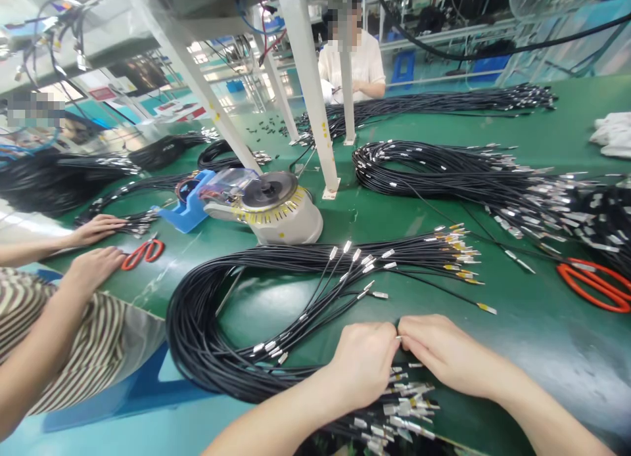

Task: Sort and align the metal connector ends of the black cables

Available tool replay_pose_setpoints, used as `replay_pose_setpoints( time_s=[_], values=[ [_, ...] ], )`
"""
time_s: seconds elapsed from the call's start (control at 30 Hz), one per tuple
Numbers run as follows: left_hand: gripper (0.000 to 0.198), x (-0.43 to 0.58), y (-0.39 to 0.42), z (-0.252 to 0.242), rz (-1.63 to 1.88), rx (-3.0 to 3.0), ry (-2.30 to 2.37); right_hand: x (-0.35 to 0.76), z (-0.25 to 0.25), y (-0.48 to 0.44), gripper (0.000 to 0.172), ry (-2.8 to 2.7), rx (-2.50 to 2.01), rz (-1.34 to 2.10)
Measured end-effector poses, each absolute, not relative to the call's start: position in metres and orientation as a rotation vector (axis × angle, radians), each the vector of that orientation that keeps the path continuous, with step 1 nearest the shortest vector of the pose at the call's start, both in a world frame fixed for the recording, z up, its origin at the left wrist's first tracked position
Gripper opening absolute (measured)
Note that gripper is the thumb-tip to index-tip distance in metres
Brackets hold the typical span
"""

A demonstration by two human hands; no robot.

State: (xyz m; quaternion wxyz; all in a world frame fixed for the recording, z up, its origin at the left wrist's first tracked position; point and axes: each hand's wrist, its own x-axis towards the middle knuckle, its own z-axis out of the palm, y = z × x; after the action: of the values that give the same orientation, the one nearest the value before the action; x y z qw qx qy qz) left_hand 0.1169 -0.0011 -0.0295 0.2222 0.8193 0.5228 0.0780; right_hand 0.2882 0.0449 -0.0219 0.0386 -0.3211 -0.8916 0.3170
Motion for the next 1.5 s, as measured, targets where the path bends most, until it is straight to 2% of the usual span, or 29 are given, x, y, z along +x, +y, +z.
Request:
replay_pose_setpoints(
  time_s=[0.17,0.3,0.37,0.43,0.5,0.63,0.7,0.73,0.8,0.87,0.93,1.03,1.1,1.27,1.43,1.5],
  values=[
    [0.029,0.116,0.003,-0.027,0.269,2.19,1.417,0.288,-0.019,0.048,0.028,-2.669,-0.971,1.043],
    [0.029,0.106,0.006,-0.012,0.465,2.03,1.335,0.294,-0.011,0.054,0.03,-2.551,-0.944,1.262],
    [0.028,0.092,0.006,0.003,0.656,1.946,1.348,0.299,-0.008,0.054,0.019,-2.561,-0.969,1.312],
    [0.026,0.07,0.005,0.022,0.894,1.876,1.39,0.303,-0.009,0.053,0.001,-2.619,-1.034,1.222],
    [0.022,0.043,0.006,0.042,1.162,1.736,1.464,0.306,-0.011,0.05,0.009,-2.692,-1.09,1.07],
    [0.018,-0.002,0.013,0.069,1.819,1.248,1.516,0.307,-0.017,0.046,0.013,-2.804,-1.076,0.936],
    [0.017,-0.007,0.02,0.068,1.977,1.165,1.522,0.307,-0.017,0.046,0.015,-2.793,-1.043,0.928],
    [0.021,-0.003,0.022,0.063,1.947,1.184,1.541,0.307,-0.016,0.047,0.016,-2.767,-1.03,0.931],
    [0.049,0.019,0.023,0.047,1.69,1.316,1.576,0.307,-0.012,0.048,0.018,-2.687,-1.012,0.964],
    [0.058,0.051,0.02,0.027,1.417,1.538,1.605,0.307,-0.007,0.048,0.019,-2.583,-1.006,1.023],
    [0.047,0.085,0.012,0.011,1.122,1.838,1.534,0.307,-0.003,0.048,0.02,-2.486,-1.012,1.095],
    [0.018,0.122,0.004,-0.001,0.575,2.151,1.384,0.307,0.0,0.047,0.018,-2.374,-1.024,1.203],
    [0.026,0.133,0.002,-0.003,0.369,2.211,1.428,0.307,0.001,0.048,0.018,-2.322,-1.032,1.268],
    [0.032,0.133,0.008,-0.002,0.297,2.201,1.438,0.311,0.004,0.051,0.023,-2.347,-1.001,1.221],
    [0.019,0.127,0.011,-0.005,0.376,2.143,1.375,0.311,0.001,0.051,0.028,-2.477,-1.034,1.031],
    [0.02,0.125,0.012,-0.007,0.384,2.115,1.351,0.309,-0.003,0.051,0.028,-2.492,-1.066,0.998]
  ],
)
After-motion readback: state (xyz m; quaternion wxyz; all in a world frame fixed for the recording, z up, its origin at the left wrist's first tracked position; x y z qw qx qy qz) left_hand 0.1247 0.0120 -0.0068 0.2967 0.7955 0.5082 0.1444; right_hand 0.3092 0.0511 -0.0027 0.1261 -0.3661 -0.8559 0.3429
